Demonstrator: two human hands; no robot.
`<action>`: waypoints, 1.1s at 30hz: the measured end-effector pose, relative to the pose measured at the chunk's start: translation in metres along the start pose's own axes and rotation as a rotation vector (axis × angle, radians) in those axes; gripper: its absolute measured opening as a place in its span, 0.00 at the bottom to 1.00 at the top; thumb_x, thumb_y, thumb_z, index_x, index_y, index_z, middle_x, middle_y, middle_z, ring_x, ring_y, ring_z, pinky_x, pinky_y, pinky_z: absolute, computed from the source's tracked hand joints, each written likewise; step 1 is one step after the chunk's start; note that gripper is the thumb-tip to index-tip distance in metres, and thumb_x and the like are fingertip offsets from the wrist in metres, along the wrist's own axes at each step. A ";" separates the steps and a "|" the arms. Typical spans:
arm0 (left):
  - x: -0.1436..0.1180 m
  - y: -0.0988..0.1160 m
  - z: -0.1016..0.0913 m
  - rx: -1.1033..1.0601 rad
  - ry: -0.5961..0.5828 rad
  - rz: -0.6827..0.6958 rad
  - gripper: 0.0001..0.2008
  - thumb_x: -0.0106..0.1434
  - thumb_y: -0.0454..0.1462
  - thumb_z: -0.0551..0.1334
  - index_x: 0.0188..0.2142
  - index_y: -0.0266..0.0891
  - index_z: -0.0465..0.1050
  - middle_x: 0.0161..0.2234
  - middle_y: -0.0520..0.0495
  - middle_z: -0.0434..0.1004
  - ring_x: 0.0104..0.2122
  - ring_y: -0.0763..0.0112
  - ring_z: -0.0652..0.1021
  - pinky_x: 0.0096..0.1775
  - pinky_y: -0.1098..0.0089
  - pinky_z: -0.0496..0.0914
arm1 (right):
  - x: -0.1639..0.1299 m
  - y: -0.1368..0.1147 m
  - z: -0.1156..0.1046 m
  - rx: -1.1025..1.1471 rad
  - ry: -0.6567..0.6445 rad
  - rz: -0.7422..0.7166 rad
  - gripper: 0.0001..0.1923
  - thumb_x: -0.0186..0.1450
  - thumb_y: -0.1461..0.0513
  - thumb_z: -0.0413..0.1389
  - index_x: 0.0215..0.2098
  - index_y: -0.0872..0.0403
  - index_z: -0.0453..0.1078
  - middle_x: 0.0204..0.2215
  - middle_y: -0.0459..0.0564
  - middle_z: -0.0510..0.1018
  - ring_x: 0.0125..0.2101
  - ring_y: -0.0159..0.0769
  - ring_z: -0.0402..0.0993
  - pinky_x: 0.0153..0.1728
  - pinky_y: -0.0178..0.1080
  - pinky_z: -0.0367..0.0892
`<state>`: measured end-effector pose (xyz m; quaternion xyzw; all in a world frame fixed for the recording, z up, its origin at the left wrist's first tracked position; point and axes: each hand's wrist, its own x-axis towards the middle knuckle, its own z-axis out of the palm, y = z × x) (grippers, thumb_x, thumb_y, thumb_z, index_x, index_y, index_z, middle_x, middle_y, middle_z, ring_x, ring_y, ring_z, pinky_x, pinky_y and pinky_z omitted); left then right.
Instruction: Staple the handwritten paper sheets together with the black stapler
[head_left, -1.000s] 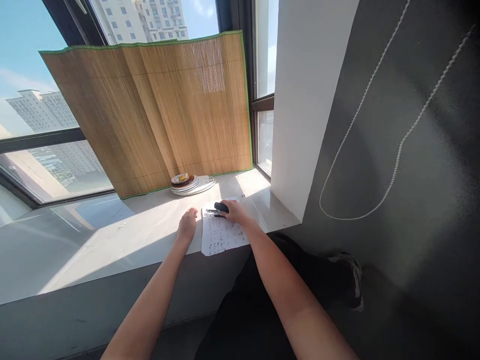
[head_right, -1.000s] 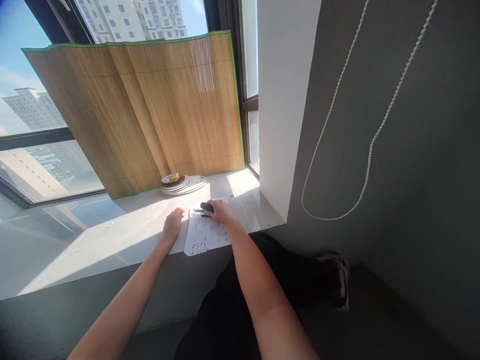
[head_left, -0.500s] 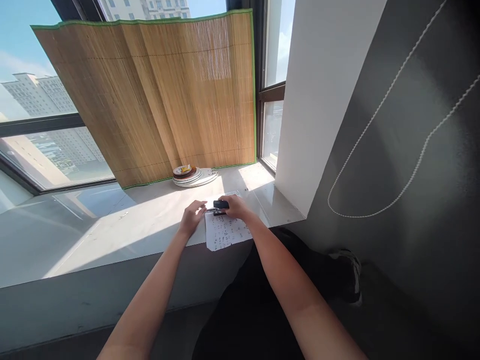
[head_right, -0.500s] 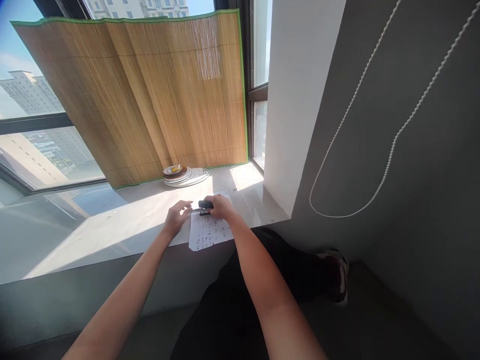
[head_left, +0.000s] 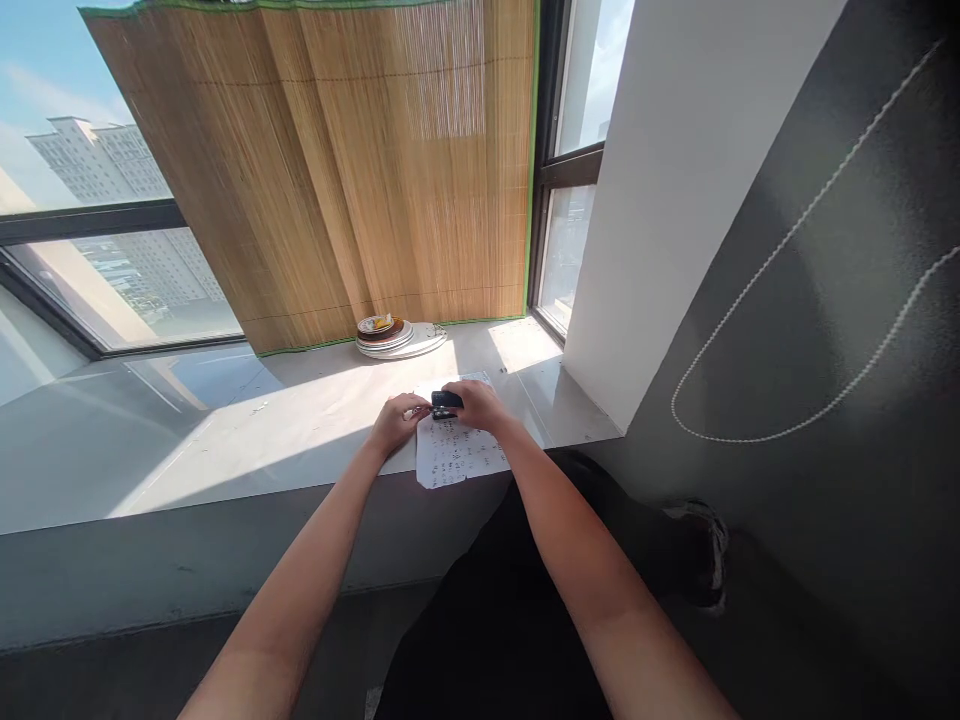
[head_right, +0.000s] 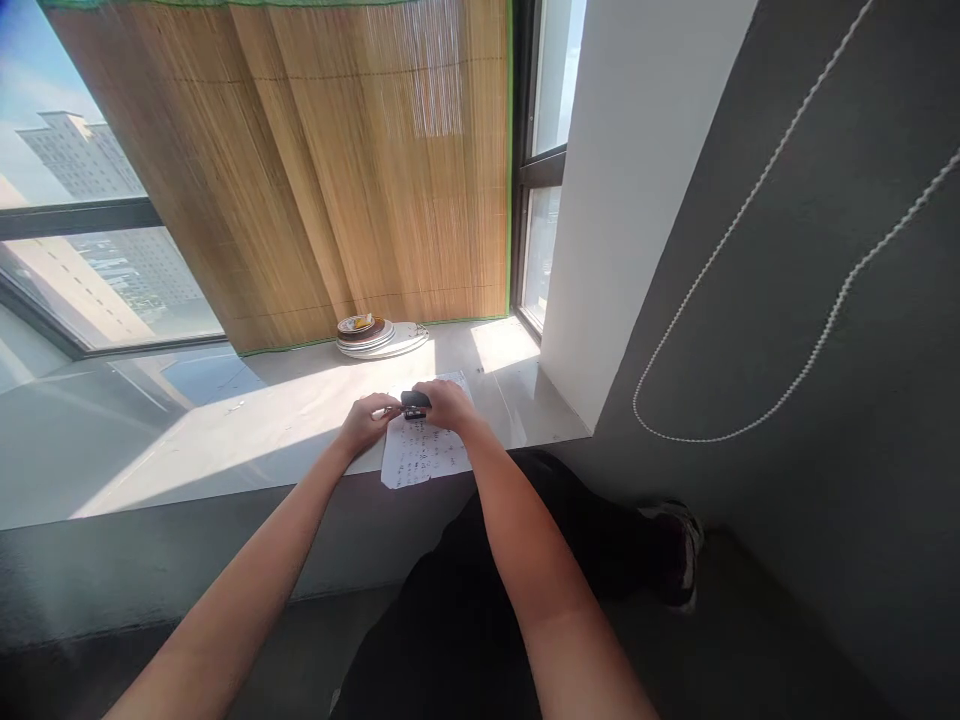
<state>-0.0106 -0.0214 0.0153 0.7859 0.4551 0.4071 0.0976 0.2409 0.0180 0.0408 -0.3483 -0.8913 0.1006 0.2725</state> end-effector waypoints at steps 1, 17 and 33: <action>0.000 0.000 0.000 -0.004 -0.002 -0.005 0.06 0.68 0.37 0.71 0.40 0.49 0.89 0.41 0.42 0.89 0.43 0.51 0.84 0.49 0.54 0.76 | 0.000 -0.001 0.000 0.001 -0.002 0.009 0.17 0.68 0.65 0.66 0.54 0.47 0.83 0.48 0.52 0.88 0.47 0.48 0.82 0.43 0.40 0.67; -0.001 0.004 -0.003 -0.071 0.082 -0.034 0.01 0.62 0.39 0.76 0.35 0.49 0.90 0.36 0.42 0.88 0.39 0.51 0.85 0.45 0.55 0.78 | 0.002 -0.001 0.001 0.005 -0.014 0.002 0.17 0.68 0.66 0.65 0.53 0.47 0.84 0.49 0.51 0.88 0.47 0.48 0.82 0.43 0.41 0.67; -0.005 0.020 -0.011 -0.118 0.140 -0.031 0.19 0.68 0.52 0.74 0.51 0.45 0.81 0.48 0.42 0.89 0.52 0.50 0.87 0.62 0.44 0.76 | 0.002 0.021 -0.011 0.292 0.153 -0.046 0.17 0.62 0.65 0.70 0.49 0.48 0.88 0.47 0.52 0.90 0.47 0.49 0.86 0.53 0.49 0.76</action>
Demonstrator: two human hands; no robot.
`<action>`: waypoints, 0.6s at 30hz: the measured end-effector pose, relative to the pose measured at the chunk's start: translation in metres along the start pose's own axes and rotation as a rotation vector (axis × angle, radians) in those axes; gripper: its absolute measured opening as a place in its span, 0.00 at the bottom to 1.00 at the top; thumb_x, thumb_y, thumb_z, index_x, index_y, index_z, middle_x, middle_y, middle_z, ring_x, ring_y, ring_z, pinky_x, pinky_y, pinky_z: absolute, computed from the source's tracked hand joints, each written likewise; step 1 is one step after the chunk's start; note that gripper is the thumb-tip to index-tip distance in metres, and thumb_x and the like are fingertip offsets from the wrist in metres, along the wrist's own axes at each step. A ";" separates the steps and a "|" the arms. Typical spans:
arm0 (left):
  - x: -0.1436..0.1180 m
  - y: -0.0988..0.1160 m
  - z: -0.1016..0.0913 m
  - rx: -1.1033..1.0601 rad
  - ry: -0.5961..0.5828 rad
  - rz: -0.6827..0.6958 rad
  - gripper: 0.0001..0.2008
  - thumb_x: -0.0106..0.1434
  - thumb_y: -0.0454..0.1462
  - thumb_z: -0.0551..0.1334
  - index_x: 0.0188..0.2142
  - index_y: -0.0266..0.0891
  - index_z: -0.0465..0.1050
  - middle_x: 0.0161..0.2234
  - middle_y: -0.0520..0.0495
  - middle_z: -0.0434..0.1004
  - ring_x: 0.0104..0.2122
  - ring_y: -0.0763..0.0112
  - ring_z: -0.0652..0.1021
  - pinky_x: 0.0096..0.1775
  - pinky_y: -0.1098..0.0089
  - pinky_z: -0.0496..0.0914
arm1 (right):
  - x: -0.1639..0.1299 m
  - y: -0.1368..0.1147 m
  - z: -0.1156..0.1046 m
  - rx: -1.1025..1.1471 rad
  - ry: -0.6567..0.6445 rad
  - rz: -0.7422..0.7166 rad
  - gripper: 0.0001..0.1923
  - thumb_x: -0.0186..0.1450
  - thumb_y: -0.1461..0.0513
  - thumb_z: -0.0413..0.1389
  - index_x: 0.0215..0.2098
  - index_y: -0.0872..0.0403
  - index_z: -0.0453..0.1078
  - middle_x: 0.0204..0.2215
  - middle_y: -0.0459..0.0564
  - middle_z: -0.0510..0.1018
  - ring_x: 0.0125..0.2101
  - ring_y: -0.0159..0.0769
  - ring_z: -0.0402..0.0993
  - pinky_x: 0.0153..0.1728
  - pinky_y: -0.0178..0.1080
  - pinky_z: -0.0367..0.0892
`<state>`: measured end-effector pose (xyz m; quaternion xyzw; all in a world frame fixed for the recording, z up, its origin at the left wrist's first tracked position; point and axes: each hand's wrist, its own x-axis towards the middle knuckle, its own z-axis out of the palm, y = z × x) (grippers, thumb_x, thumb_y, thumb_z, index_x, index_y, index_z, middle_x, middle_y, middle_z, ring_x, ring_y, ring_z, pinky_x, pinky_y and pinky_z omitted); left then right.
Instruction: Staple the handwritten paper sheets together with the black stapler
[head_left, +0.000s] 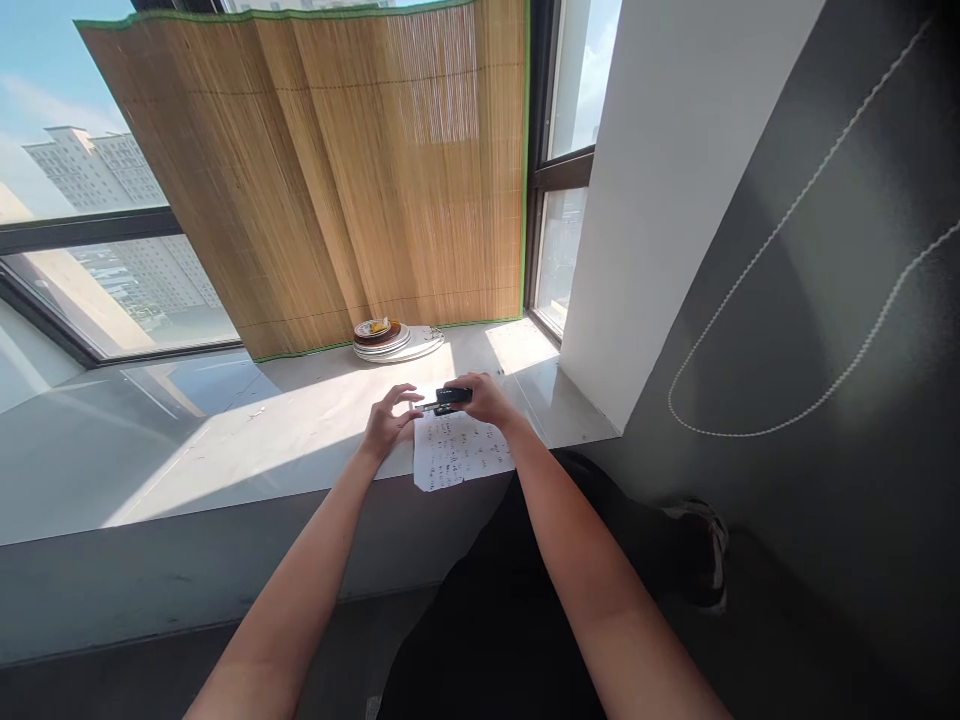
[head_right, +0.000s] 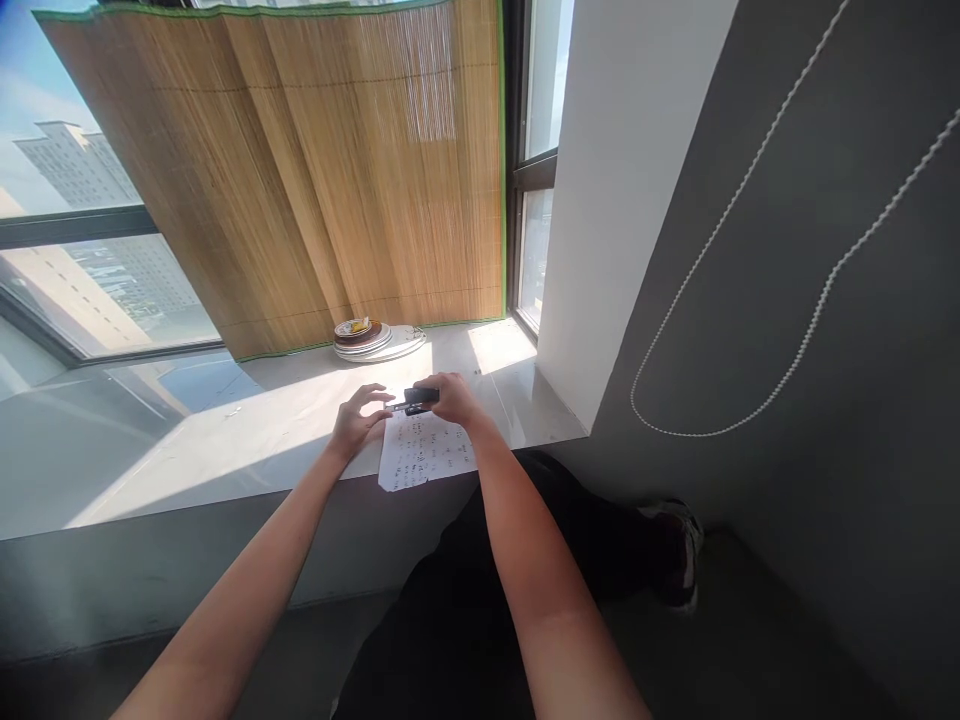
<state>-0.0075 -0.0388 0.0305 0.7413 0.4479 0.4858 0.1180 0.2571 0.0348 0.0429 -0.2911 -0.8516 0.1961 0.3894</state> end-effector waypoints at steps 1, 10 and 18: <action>0.000 0.000 0.000 -0.002 -0.007 0.010 0.20 0.67 0.53 0.75 0.50 0.44 0.81 0.48 0.41 0.88 0.52 0.49 0.86 0.61 0.45 0.77 | 0.000 0.001 0.000 0.015 -0.003 -0.016 0.16 0.62 0.65 0.71 0.48 0.47 0.88 0.46 0.51 0.90 0.46 0.48 0.86 0.53 0.48 0.76; 0.001 -0.010 0.000 -0.006 -0.092 0.047 0.29 0.59 0.57 0.79 0.49 0.41 0.81 0.51 0.37 0.84 0.52 0.49 0.83 0.46 0.56 0.81 | 0.004 -0.010 0.022 0.064 -0.138 -0.129 0.18 0.61 0.65 0.73 0.49 0.45 0.88 0.44 0.48 0.90 0.45 0.46 0.86 0.50 0.44 0.73; 0.004 -0.017 0.005 0.098 -0.104 0.001 0.26 0.66 0.56 0.74 0.51 0.42 0.77 0.52 0.39 0.84 0.53 0.50 0.83 0.55 0.50 0.78 | 0.005 -0.009 0.020 0.062 -0.095 -0.108 0.19 0.62 0.65 0.72 0.51 0.45 0.87 0.45 0.47 0.90 0.46 0.45 0.86 0.49 0.42 0.73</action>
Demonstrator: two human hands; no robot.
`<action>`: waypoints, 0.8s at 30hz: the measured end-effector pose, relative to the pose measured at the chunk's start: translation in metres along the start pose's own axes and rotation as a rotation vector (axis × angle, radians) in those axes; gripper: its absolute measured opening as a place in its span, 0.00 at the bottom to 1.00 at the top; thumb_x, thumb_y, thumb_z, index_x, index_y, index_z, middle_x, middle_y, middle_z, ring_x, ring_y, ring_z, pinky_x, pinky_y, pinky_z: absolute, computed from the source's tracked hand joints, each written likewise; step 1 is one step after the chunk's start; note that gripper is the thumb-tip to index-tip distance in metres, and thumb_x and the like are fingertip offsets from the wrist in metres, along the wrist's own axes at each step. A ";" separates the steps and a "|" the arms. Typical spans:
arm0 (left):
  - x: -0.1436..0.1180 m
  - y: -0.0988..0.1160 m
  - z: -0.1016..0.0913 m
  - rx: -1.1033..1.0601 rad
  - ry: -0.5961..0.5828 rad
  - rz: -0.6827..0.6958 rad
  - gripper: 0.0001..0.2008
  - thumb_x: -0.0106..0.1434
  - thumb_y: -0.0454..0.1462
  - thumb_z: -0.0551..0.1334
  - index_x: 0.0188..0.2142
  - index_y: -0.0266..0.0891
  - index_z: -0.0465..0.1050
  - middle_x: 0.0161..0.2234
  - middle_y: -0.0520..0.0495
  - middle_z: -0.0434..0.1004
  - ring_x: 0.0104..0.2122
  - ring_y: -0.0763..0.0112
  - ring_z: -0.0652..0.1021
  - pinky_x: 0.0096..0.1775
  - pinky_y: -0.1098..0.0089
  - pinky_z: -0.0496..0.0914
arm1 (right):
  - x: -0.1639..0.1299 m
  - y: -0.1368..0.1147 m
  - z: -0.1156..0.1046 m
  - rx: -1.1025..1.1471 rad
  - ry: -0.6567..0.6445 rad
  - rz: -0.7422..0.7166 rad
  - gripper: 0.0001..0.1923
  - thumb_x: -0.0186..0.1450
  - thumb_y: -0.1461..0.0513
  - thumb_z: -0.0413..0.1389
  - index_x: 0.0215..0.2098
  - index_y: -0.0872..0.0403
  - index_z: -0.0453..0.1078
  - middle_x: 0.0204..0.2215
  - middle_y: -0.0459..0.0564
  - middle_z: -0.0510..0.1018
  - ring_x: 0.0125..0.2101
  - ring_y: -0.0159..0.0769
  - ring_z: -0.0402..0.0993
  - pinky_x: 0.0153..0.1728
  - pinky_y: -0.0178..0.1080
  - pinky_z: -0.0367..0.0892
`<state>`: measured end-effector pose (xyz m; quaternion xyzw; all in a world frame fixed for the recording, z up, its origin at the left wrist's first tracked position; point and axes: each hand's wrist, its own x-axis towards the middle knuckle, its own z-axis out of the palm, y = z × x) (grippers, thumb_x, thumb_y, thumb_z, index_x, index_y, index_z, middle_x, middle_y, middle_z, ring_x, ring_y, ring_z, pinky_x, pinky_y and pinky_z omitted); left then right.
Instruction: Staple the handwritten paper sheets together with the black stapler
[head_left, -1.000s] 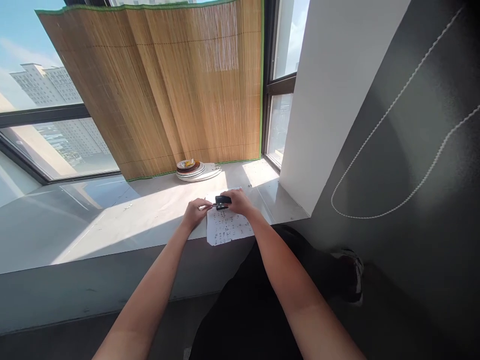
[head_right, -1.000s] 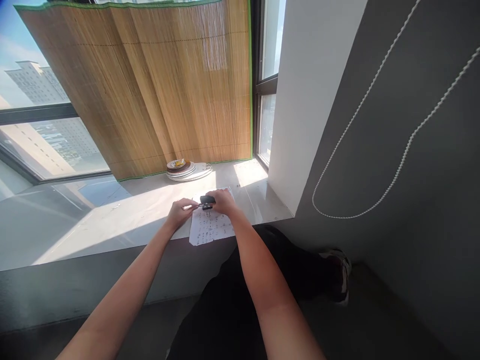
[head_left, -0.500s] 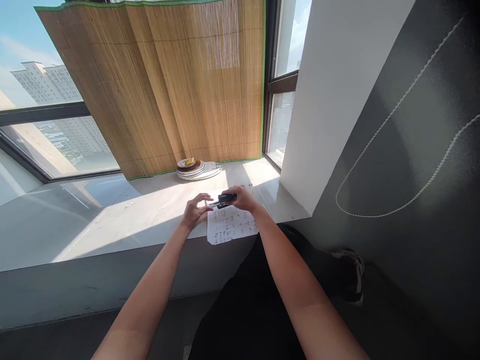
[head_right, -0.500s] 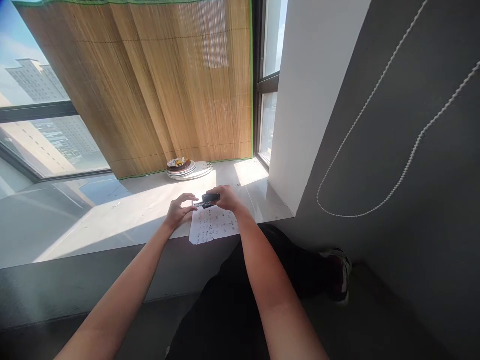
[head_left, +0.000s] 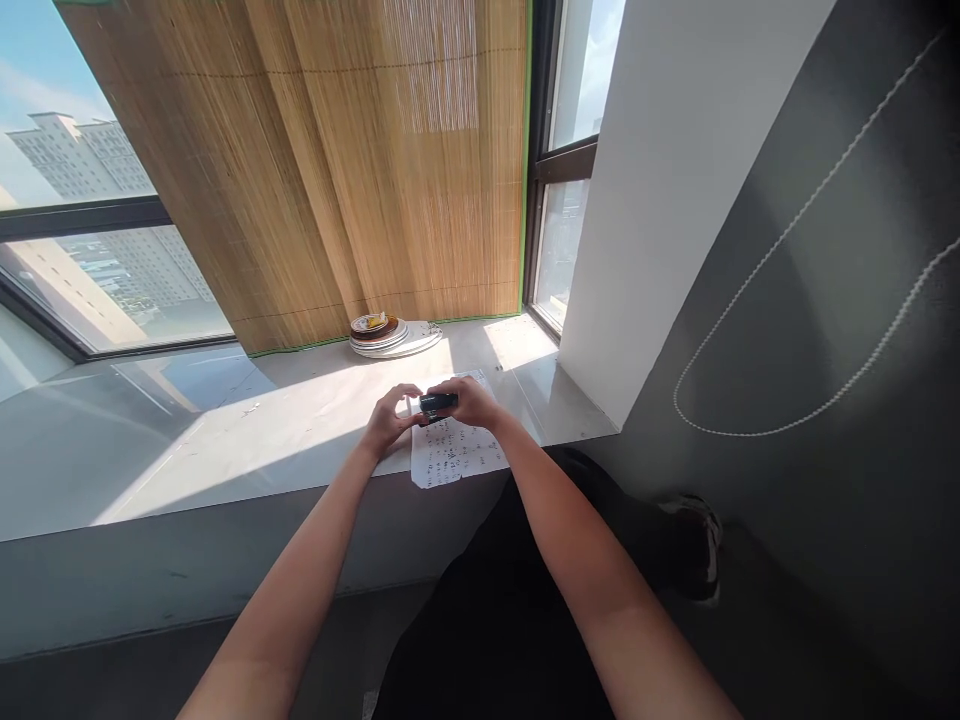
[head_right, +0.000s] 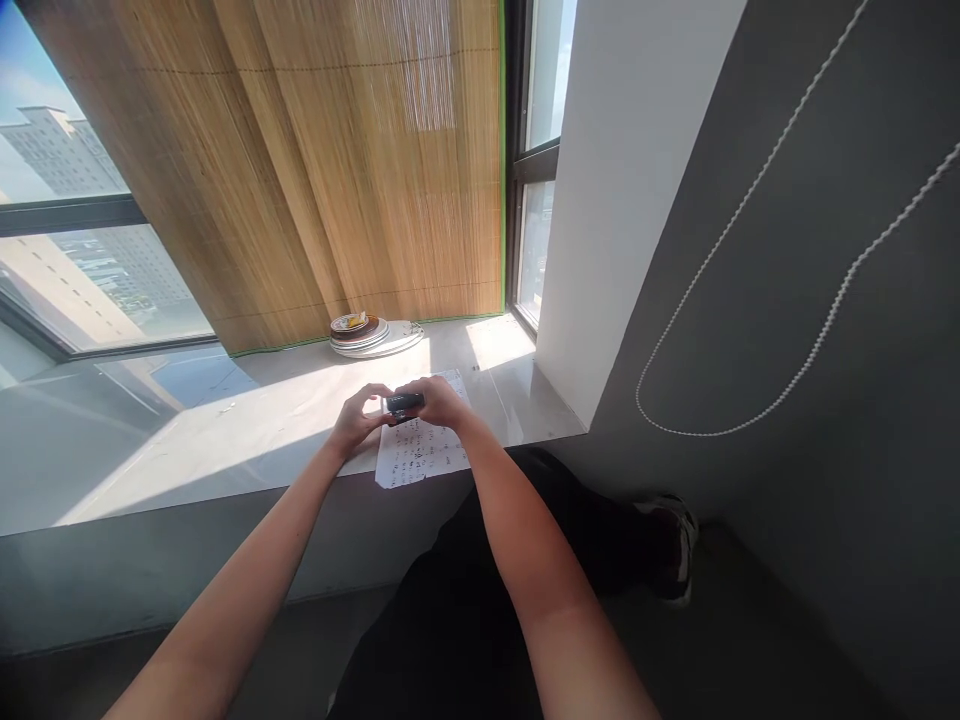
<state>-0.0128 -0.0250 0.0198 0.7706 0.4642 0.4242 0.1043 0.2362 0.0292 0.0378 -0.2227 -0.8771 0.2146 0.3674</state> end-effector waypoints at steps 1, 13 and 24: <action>0.000 -0.002 0.001 0.018 -0.009 -0.009 0.25 0.67 0.55 0.72 0.54 0.42 0.77 0.55 0.38 0.83 0.54 0.50 0.82 0.57 0.49 0.77 | -0.001 0.002 -0.004 -0.010 0.023 0.033 0.19 0.63 0.65 0.72 0.52 0.45 0.87 0.47 0.48 0.90 0.47 0.46 0.86 0.51 0.42 0.74; 0.022 -0.007 0.010 0.285 -0.216 0.032 0.14 0.75 0.48 0.64 0.50 0.44 0.83 0.60 0.38 0.80 0.61 0.47 0.79 0.66 0.42 0.71 | -0.032 0.038 -0.090 -0.392 0.214 0.780 0.25 0.64 0.72 0.63 0.54 0.44 0.87 0.53 0.52 0.88 0.59 0.56 0.80 0.63 0.56 0.67; 0.100 -0.004 0.058 0.207 -0.752 0.196 0.25 0.79 0.53 0.60 0.72 0.59 0.73 0.80 0.49 0.59 0.77 0.46 0.63 0.72 0.48 0.63 | -0.023 0.070 -0.086 -0.198 0.175 0.610 0.24 0.63 0.64 0.69 0.57 0.41 0.85 0.52 0.48 0.88 0.56 0.50 0.81 0.60 0.51 0.74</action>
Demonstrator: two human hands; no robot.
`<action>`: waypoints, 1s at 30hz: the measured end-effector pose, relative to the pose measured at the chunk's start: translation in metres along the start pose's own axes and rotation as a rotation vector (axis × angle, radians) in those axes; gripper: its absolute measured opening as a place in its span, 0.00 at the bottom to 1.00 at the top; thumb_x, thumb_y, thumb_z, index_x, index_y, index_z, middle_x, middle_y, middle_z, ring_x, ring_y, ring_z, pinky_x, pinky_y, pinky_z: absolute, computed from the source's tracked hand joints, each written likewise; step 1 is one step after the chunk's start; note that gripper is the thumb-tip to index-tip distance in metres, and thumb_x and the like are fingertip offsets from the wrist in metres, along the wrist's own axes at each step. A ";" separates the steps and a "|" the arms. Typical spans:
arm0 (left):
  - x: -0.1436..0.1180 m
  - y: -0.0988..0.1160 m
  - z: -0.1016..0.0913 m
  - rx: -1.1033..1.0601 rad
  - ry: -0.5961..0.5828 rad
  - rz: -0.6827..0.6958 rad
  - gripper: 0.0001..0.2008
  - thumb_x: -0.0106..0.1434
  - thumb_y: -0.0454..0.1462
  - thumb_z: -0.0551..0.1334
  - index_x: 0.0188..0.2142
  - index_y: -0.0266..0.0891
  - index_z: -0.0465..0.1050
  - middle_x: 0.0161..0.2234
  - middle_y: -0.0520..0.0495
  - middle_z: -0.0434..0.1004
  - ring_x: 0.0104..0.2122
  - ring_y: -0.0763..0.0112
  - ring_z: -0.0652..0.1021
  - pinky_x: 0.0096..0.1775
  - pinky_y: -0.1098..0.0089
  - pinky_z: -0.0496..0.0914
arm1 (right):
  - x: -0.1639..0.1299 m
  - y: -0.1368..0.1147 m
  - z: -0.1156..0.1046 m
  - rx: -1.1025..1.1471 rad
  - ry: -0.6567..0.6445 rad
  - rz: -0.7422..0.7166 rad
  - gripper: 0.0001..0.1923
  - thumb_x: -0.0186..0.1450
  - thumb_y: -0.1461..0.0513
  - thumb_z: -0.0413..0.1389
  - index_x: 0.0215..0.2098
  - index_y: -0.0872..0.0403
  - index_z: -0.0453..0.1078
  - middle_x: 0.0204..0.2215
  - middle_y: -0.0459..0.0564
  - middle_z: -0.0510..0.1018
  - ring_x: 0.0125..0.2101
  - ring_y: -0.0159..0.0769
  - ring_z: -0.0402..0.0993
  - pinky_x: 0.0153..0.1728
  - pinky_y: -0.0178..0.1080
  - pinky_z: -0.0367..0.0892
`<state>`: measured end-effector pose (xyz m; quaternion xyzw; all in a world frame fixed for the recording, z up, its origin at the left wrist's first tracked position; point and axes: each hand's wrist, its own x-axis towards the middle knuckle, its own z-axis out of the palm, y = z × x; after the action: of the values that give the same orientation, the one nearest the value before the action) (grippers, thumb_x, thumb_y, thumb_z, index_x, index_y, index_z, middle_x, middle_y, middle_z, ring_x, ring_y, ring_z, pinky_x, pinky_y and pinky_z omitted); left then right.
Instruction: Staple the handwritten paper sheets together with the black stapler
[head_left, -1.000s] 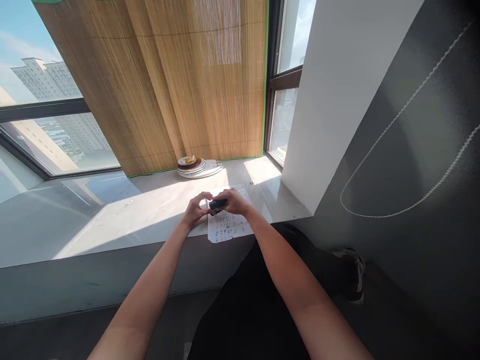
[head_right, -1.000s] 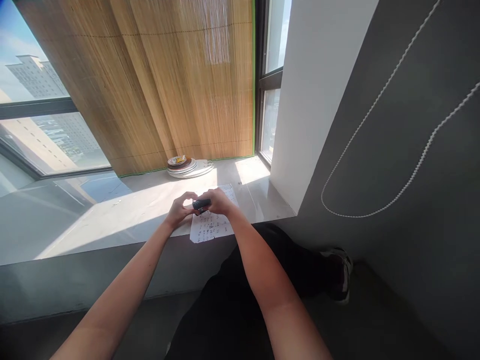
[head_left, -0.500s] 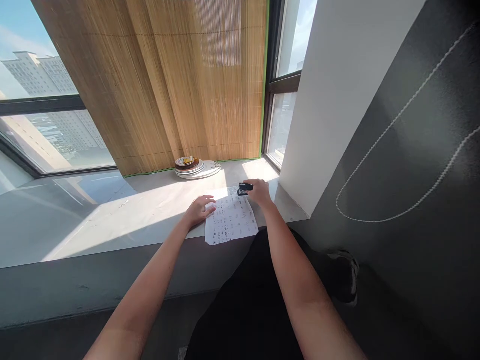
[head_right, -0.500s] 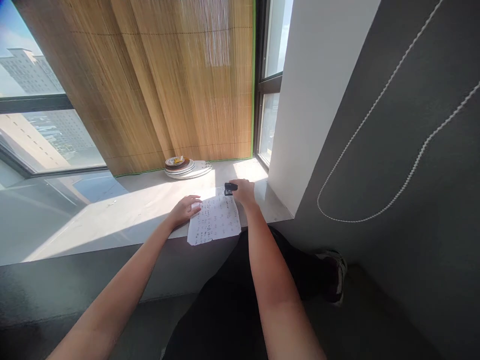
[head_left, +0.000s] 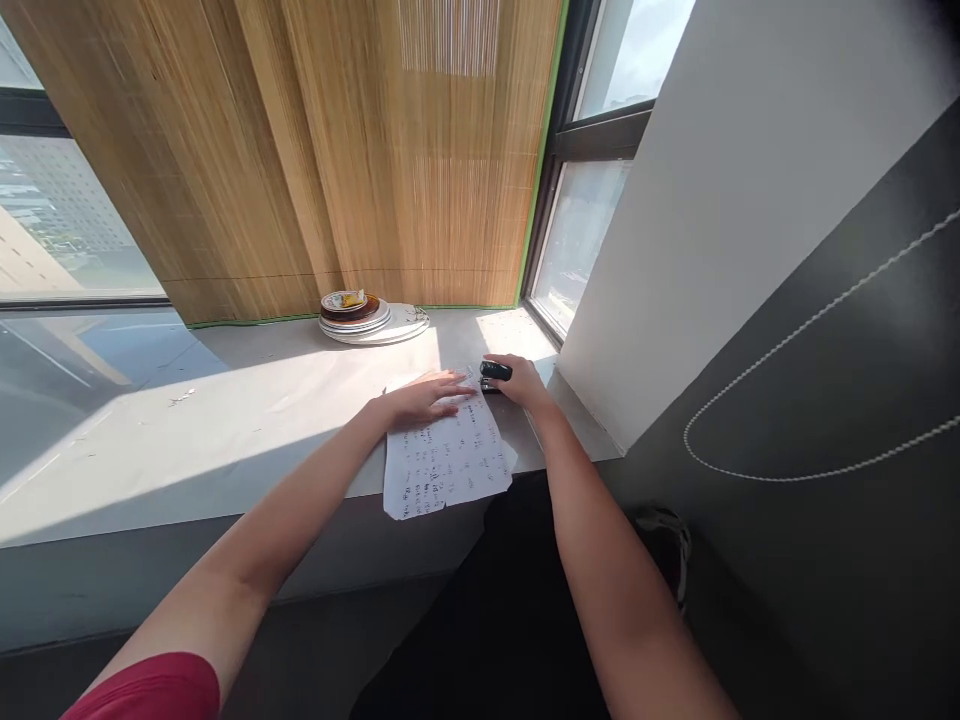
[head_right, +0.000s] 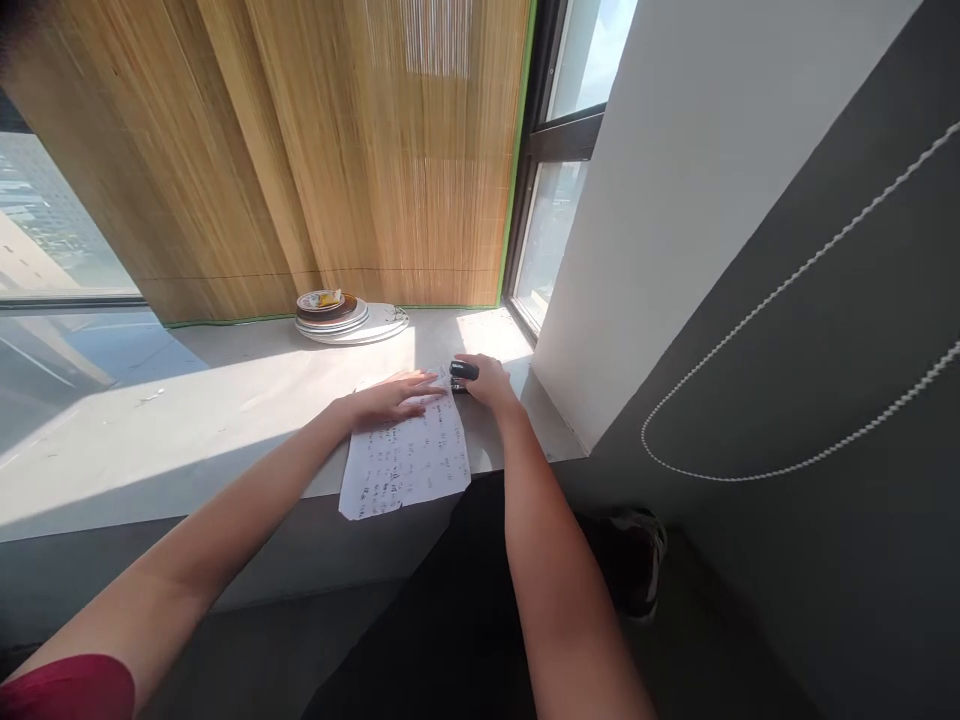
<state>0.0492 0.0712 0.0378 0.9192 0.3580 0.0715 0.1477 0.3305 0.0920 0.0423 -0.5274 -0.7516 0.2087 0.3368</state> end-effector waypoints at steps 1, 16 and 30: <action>0.001 -0.001 0.003 -0.031 0.029 0.010 0.25 0.77 0.54 0.62 0.70 0.60 0.75 0.79 0.50 0.60 0.77 0.46 0.64 0.72 0.47 0.63 | 0.001 0.001 0.000 0.050 0.006 -0.031 0.24 0.64 0.62 0.68 0.59 0.43 0.84 0.52 0.49 0.88 0.54 0.49 0.82 0.60 0.51 0.75; 0.011 -0.005 0.029 -0.300 0.224 -0.074 0.32 0.59 0.52 0.78 0.63 0.58 0.82 0.73 0.47 0.71 0.74 0.38 0.65 0.69 0.47 0.68 | 0.014 -0.006 0.017 0.206 -0.118 -0.163 0.14 0.73 0.59 0.61 0.50 0.48 0.88 0.49 0.53 0.87 0.50 0.46 0.84 0.55 0.49 0.78; 0.017 -0.015 0.036 -0.341 0.227 -0.057 0.35 0.59 0.51 0.78 0.65 0.62 0.80 0.73 0.50 0.71 0.74 0.40 0.66 0.68 0.46 0.70 | 0.016 -0.009 0.023 0.068 -0.120 -0.171 0.13 0.73 0.56 0.63 0.51 0.44 0.88 0.47 0.53 0.85 0.53 0.50 0.78 0.57 0.54 0.74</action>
<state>0.0606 0.0850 -0.0009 0.8563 0.3811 0.2302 0.2620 0.3049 0.1044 0.0374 -0.4360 -0.8053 0.2357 0.3255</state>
